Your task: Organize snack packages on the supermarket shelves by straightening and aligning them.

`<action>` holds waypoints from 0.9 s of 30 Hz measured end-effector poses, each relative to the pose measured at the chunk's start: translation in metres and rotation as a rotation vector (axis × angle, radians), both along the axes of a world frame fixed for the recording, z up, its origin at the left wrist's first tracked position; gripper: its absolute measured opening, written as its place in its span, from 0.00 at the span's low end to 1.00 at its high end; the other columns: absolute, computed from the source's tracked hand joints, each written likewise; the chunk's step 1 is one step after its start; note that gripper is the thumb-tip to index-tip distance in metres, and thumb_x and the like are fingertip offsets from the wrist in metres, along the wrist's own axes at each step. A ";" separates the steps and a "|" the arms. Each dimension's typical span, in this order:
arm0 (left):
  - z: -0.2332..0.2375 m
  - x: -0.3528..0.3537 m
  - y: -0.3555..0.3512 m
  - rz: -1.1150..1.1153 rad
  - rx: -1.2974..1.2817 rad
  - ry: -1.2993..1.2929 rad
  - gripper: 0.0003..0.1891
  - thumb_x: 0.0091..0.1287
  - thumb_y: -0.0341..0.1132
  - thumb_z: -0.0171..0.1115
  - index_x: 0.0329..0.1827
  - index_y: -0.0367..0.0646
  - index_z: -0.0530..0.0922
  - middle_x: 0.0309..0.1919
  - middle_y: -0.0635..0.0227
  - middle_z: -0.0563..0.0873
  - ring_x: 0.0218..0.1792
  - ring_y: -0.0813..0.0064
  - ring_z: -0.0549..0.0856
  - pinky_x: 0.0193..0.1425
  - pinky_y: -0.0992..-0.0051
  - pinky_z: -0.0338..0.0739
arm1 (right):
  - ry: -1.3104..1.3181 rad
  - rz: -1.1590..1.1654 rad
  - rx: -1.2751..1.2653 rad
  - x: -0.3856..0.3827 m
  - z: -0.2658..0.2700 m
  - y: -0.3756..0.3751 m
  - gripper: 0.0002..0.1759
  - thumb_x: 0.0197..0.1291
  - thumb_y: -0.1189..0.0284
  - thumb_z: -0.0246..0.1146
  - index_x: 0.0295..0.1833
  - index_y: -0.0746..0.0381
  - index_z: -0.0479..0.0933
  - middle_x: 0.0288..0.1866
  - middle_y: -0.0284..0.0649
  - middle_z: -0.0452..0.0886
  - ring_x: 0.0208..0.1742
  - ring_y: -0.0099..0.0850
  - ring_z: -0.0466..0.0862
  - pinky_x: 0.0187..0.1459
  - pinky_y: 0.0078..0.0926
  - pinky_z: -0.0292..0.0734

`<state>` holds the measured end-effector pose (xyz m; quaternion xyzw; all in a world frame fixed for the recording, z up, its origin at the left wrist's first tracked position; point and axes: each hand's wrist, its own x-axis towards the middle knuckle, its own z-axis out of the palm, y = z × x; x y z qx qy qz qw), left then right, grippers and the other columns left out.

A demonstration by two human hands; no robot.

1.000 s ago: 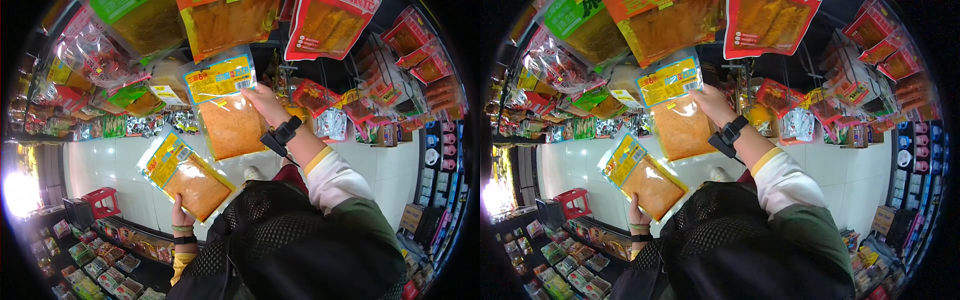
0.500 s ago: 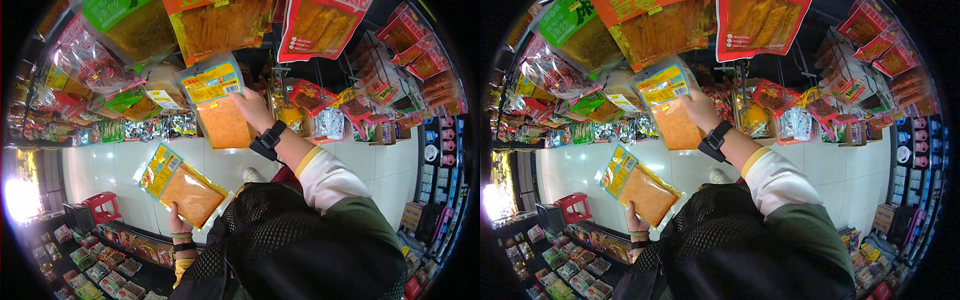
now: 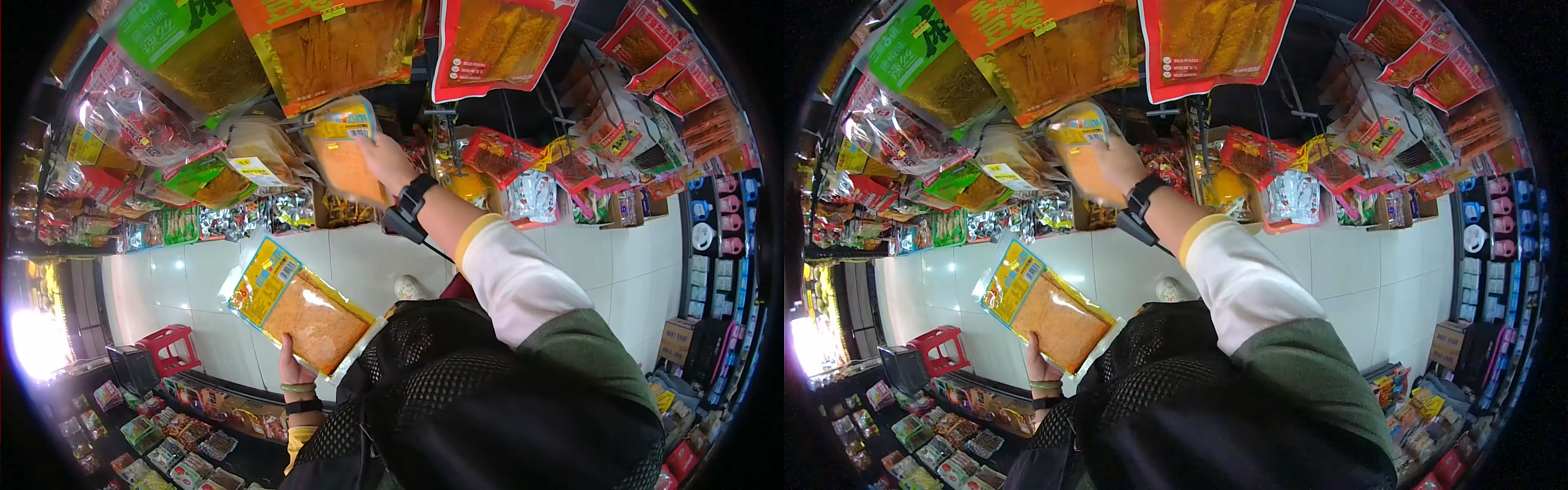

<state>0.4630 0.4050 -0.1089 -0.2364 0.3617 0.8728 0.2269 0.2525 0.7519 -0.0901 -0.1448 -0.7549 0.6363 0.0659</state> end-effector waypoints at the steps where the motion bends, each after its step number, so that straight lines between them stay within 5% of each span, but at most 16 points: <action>1: 0.001 -0.001 0.002 -0.009 -0.010 0.015 0.31 0.68 0.49 0.51 0.67 0.38 0.57 0.64 0.56 0.67 0.63 0.55 0.68 0.66 0.55 0.62 | -0.006 0.026 -0.105 -0.004 0.000 0.003 0.19 0.65 0.62 0.50 0.48 0.68 0.75 0.40 0.42 0.81 0.40 0.28 0.79 0.42 0.26 0.72; 2: 0.002 -0.002 0.004 -0.016 -0.020 0.030 0.31 0.68 0.49 0.51 0.67 0.38 0.57 0.64 0.55 0.67 0.63 0.55 0.68 0.66 0.55 0.62 | -0.004 0.027 -0.105 -0.007 -0.005 0.004 0.19 0.65 0.62 0.50 0.48 0.68 0.75 0.40 0.42 0.81 0.40 0.28 0.79 0.42 0.26 0.72; 4: 0.003 -0.004 0.007 -0.023 -0.002 0.033 0.31 0.68 0.48 0.50 0.67 0.38 0.57 0.64 0.56 0.67 0.63 0.55 0.68 0.66 0.55 0.62 | -0.002 0.066 -0.658 -0.015 -0.035 0.007 0.23 0.62 0.56 0.51 0.49 0.65 0.75 0.43 0.50 0.80 0.42 0.39 0.81 0.45 0.34 0.72; 5: 0.004 -0.005 0.007 -0.032 0.016 0.033 0.30 0.68 0.48 0.50 0.67 0.38 0.57 0.64 0.56 0.67 0.63 0.55 0.68 0.66 0.55 0.62 | 0.121 0.073 -0.193 -0.037 -0.096 0.015 0.24 0.62 0.54 0.52 0.50 0.64 0.75 0.45 0.46 0.80 0.43 0.36 0.80 0.47 0.32 0.71; 10: 0.000 -0.008 0.009 -0.043 0.066 0.030 0.30 0.68 0.47 0.50 0.67 0.39 0.58 0.64 0.56 0.67 0.63 0.56 0.68 0.67 0.55 0.61 | 0.086 0.092 -0.072 0.010 -0.016 0.007 0.25 0.62 0.54 0.50 0.52 0.63 0.74 0.45 0.49 0.80 0.47 0.44 0.78 0.47 0.34 0.70; 15: 0.000 -0.013 0.014 -0.063 0.047 0.032 0.30 0.68 0.47 0.50 0.67 0.39 0.58 0.65 0.57 0.66 0.64 0.56 0.67 0.67 0.55 0.61 | 0.044 0.007 0.205 0.004 0.030 0.007 0.24 0.63 0.55 0.47 0.42 0.65 0.77 0.37 0.55 0.79 0.43 0.51 0.77 0.43 0.40 0.71; 25: -0.002 -0.015 0.012 -0.057 0.026 0.017 0.31 0.68 0.48 0.51 0.67 0.39 0.57 0.65 0.57 0.66 0.64 0.56 0.67 0.67 0.55 0.61 | 0.151 -0.101 0.068 -0.005 0.021 0.000 0.24 0.64 0.57 0.51 0.38 0.70 0.75 0.30 0.55 0.78 0.35 0.45 0.80 0.38 0.36 0.70; 27: -0.004 -0.013 0.011 -0.052 0.035 0.015 0.31 0.68 0.48 0.51 0.67 0.39 0.57 0.65 0.57 0.66 0.64 0.56 0.67 0.67 0.55 0.61 | 0.010 0.072 0.168 0.011 0.046 0.000 0.23 0.64 0.57 0.52 0.37 0.70 0.76 0.28 0.54 0.78 0.33 0.43 0.81 0.36 0.35 0.70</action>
